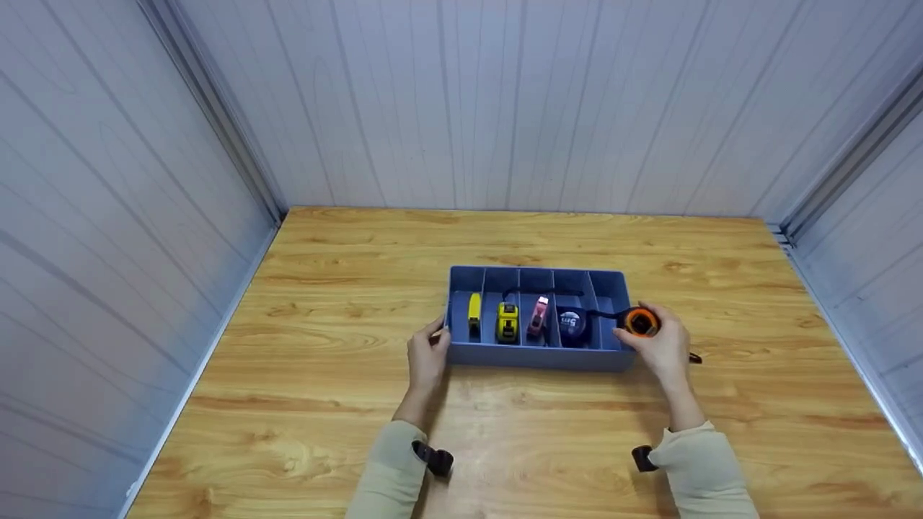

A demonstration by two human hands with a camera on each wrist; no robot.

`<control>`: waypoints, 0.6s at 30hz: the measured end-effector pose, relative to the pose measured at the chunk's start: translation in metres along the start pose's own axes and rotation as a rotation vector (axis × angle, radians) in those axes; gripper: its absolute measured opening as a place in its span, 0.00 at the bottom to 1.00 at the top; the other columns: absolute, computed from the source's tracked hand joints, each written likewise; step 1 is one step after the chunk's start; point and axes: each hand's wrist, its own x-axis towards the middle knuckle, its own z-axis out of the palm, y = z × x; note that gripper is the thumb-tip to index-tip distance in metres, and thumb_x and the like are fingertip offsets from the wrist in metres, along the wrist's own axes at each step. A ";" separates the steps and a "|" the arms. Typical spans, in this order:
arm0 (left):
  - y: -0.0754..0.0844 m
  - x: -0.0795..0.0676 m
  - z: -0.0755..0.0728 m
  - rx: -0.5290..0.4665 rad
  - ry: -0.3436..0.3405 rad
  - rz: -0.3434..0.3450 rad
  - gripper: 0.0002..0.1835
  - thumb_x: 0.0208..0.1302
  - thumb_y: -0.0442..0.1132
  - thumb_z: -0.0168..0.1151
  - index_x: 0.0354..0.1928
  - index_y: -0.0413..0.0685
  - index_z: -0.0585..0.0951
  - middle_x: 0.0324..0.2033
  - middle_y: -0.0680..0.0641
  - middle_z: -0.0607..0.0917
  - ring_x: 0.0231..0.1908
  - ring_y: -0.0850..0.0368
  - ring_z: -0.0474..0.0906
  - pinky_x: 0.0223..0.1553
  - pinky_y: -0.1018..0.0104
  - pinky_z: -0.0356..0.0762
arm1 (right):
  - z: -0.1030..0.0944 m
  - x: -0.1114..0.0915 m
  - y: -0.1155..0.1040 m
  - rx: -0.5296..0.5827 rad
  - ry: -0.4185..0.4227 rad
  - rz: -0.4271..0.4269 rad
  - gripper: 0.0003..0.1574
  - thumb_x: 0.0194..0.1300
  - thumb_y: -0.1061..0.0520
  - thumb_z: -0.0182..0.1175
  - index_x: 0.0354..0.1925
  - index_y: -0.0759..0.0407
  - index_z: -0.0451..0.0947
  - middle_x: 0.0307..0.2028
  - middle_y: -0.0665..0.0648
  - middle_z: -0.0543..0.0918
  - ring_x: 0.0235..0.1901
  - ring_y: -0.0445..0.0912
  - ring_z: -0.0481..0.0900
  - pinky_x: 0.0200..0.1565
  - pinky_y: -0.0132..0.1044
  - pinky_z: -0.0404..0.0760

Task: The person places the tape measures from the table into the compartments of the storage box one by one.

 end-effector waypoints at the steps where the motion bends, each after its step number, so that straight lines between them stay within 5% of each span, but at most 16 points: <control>1: 0.000 0.000 0.000 -0.003 -0.004 -0.001 0.18 0.53 0.29 0.52 0.48 0.35 0.77 0.40 0.38 0.81 0.32 0.53 0.79 0.33 0.66 0.76 | 0.001 0.000 -0.001 -0.003 -0.002 -0.004 0.38 0.35 0.59 0.73 0.48 0.70 0.73 0.45 0.70 0.75 0.44 0.60 0.72 0.45 0.48 0.68; 18: 0.000 -0.001 0.000 0.018 -0.018 -0.012 0.18 0.54 0.29 0.52 0.48 0.34 0.77 0.39 0.38 0.81 0.35 0.53 0.78 0.34 0.65 0.76 | 0.010 0.003 -0.001 -0.013 -0.034 -0.038 0.39 0.34 0.60 0.73 0.47 0.70 0.71 0.40 0.69 0.77 0.40 0.60 0.74 0.42 0.48 0.69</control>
